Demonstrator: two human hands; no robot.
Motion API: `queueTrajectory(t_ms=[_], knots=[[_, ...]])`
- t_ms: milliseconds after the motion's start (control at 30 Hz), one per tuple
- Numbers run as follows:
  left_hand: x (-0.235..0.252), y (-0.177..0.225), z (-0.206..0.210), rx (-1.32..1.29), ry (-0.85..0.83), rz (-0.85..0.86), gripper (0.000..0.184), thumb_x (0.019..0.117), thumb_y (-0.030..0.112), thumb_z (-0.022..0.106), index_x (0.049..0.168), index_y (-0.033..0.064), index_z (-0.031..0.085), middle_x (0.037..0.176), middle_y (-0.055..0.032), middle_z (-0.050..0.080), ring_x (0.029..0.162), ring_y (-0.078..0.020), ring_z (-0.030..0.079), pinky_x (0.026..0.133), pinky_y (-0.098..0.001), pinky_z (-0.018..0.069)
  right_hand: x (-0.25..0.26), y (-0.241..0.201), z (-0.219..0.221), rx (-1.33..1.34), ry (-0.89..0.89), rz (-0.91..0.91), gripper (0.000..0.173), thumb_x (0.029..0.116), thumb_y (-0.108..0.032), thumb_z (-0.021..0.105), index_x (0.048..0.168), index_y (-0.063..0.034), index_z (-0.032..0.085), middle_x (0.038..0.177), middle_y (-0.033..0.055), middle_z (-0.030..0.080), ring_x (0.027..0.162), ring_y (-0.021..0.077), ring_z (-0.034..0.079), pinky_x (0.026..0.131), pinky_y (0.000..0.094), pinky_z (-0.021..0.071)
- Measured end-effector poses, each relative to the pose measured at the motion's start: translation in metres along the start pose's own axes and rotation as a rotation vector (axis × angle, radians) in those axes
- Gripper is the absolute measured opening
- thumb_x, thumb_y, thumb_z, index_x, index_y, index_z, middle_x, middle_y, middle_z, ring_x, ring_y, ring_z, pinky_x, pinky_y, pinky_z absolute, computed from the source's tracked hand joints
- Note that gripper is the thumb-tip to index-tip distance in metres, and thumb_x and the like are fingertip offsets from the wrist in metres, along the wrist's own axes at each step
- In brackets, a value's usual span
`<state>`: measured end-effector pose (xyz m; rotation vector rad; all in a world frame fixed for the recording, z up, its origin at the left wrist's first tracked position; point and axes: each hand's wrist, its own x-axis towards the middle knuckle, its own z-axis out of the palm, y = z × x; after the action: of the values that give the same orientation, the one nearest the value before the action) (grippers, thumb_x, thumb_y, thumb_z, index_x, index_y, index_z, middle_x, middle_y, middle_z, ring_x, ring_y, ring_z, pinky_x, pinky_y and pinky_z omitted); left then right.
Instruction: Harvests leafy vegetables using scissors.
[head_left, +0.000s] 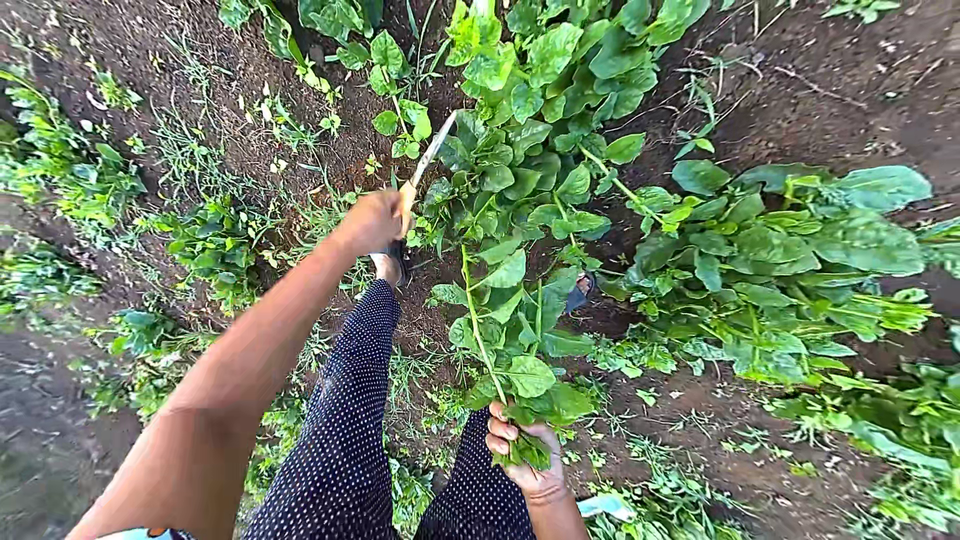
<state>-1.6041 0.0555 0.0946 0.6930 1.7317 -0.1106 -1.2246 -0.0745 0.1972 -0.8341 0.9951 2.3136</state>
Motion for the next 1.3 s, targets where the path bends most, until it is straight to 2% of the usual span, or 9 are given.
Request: queueTrajectory(t_ms=[100,233,333,467,667,900,1000,1133,1300], knots=[[-0.048,0.005,0.031,-0.074,0.015,0.045,0.033,0.0970,0.021,0.072,0.122,0.0014,0.064,0.105,-0.0193,0.072,0.097,-0.0344,0.070,0.090,-0.0591,0.0549,-0.020,0.016,0.012,-0.043,0.014,-0.002,0.030,0.0864,-0.015,0.072,0.113,-0.0013,0.074,0.101,0.0107,0.075,0.085,0.0166,0.073,0.076,0.0277,0.0607],[-0.085,0.015,0.052,-0.070,-0.091,-0.022,0.047,0.0947,0.030,0.075,0.129,0.0012,0.060,0.107,-0.0230,0.070,0.100,-0.0402,0.069,0.090,-0.0637,0.0536,-0.036,0.039,0.034,-0.117,0.019,0.023,0.030,0.0873,-0.015,0.071,0.114,-0.0021,0.074,0.100,0.0106,0.075,0.085,0.0169,0.073,0.076,0.0284,0.0607],[-0.106,0.023,0.049,0.008,-0.108,-0.025,0.047,0.0955,0.027,0.073,0.131,0.0010,0.057,0.109,-0.0234,0.070,0.103,-0.0421,0.068,0.090,-0.0641,0.0534,-0.042,0.061,0.050,-0.211,0.033,0.040,0.029,0.0880,-0.017,0.072,0.113,-0.0024,0.075,0.098,0.0102,0.075,0.086,0.0166,0.074,0.077,0.0289,0.0609],[-0.123,0.024,0.022,0.137,-0.187,-0.041,0.043,0.0998,0.021,0.061,0.137,0.0007,0.054,0.125,-0.0256,0.066,0.120,-0.0442,0.063,0.097,-0.0650,0.0492,-0.043,0.099,0.079,-0.390,0.157,0.036,0.026,0.0850,-0.018,0.074,0.108,-0.0063,0.078,0.092,0.0085,0.077,0.082,0.0155,0.074,0.076,0.0285,0.0610],[-0.152,-0.039,-0.010,0.129,-0.210,-0.114,0.045,0.1065,0.026,0.049,0.142,-0.0015,0.051,0.136,-0.0271,0.060,0.127,-0.0440,0.060,0.102,-0.0632,0.0484,-0.022,0.166,0.113,-0.528,0.307,0.063,0.020,0.0788,-0.019,0.079,0.096,-0.0075,0.079,0.083,0.0067,0.075,0.075,0.0136,0.072,0.070,0.0270,0.0600],[-0.195,-0.120,-0.042,0.138,-0.186,-0.200,0.046,0.1099,0.033,0.043,0.142,0.0013,0.052,0.135,-0.0258,0.062,0.125,-0.0441,0.061,0.099,-0.0639,0.0495,0.005,0.242,0.145,-0.557,0.341,0.111,0.017,0.0747,-0.016,0.080,0.089,-0.0079,0.077,0.088,0.0077,0.075,0.073,0.0129,0.072,0.066,0.0267,0.0600],[-0.208,-0.136,-0.046,0.179,-0.205,-0.224,0.045,0.1104,0.032,0.042,0.143,0.0026,0.052,0.137,-0.0245,0.062,0.127,-0.0426,0.061,0.100,-0.0630,0.0495,0.007,0.260,0.151,-0.545,0.347,0.097,0.014,0.0738,-0.016,0.080,0.086,-0.0093,0.076,0.086,0.0073,0.075,0.072,0.0129,0.071,0.066,0.0264,0.0597],[-0.219,-0.142,-0.042,0.189,-0.274,-0.238,0.045,0.1009,0.015,0.058,0.143,0.0015,0.049,0.138,-0.0260,0.060,0.127,-0.0448,0.059,0.098,-0.0654,0.0495,0.002,0.266,0.152,-0.543,0.377,0.083,0.011,0.0755,-0.013,0.074,0.085,-0.0092,0.072,0.085,0.0085,0.074,0.070,0.0142,0.071,0.064,0.0281,0.0597],[-0.220,-0.140,-0.032,0.248,-0.259,-0.227,0.043,0.1052,0.024,0.054,0.140,-0.0009,0.053,0.137,-0.0255,0.061,0.127,-0.0429,0.060,0.100,-0.0620,0.0496,0.002,0.255,0.145,-0.475,0.352,0.107,0.011,0.0773,-0.012,0.073,0.088,-0.0076,0.071,0.089,0.0094,0.074,0.073,0.0148,0.071,0.066,0.0285,0.0598]])
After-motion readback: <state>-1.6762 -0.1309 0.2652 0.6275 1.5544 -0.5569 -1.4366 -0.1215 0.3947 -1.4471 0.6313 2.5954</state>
